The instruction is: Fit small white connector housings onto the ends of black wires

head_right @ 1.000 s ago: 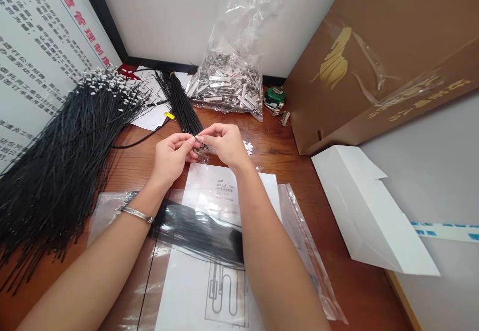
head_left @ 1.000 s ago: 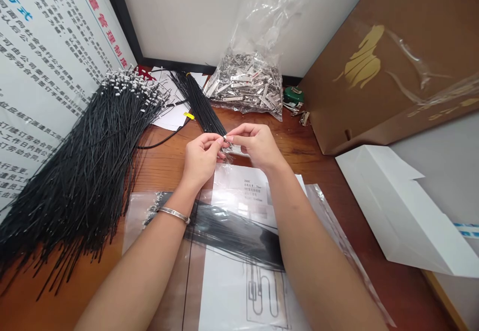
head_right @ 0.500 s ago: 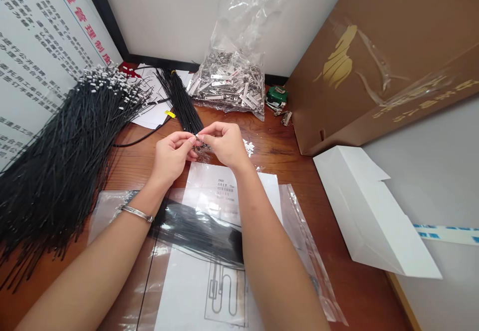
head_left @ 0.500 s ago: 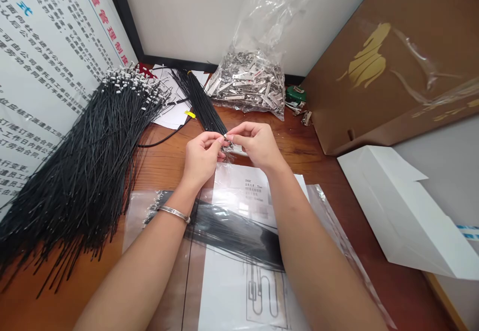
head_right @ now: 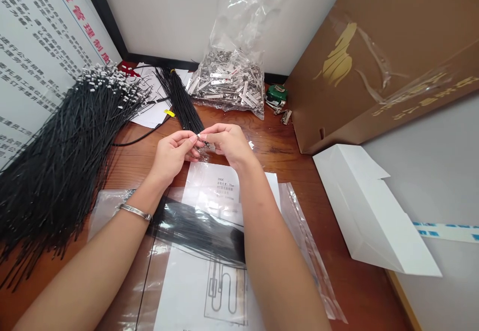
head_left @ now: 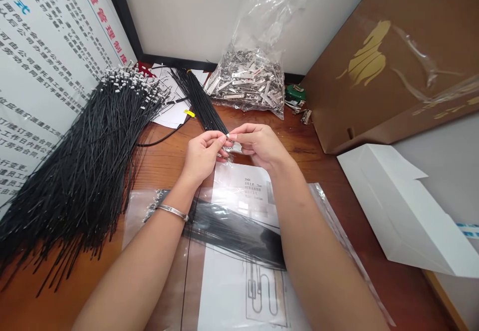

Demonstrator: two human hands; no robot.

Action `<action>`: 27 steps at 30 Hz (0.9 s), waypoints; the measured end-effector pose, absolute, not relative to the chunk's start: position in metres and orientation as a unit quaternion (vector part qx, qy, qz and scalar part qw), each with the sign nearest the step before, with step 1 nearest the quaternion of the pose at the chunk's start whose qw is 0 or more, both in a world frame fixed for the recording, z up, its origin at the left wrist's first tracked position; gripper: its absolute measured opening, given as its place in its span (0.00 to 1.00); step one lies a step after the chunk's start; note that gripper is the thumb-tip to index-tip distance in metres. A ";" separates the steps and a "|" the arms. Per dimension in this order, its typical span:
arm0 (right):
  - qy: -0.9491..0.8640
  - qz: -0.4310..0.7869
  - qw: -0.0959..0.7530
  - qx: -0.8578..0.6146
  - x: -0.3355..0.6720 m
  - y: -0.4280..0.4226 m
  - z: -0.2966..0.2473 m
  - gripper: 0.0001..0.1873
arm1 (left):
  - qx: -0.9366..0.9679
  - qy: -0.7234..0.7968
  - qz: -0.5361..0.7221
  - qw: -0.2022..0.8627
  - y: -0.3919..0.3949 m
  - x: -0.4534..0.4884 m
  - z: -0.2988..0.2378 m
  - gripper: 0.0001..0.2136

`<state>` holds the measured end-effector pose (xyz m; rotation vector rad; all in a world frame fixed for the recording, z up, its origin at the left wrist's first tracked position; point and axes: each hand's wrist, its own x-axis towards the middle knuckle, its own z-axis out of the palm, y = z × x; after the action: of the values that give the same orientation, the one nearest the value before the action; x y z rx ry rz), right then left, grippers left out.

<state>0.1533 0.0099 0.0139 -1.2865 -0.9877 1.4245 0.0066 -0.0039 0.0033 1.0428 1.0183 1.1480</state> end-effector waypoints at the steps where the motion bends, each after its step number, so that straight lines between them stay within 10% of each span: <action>1: -0.403 0.580 0.471 -0.529 0.153 0.010 0.014 0.10 | 0.453 0.439 0.497 0.596 -0.004 0.007 0.003 0.06; 27: -0.495 0.522 0.472 -0.509 0.156 0.010 0.013 0.09 | 0.476 0.468 0.486 0.564 -0.004 0.008 -0.002 0.03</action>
<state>0.1557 0.0101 0.0127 -1.2454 -1.2123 1.2782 0.0083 -0.0038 -0.0016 1.1207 1.1023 1.1432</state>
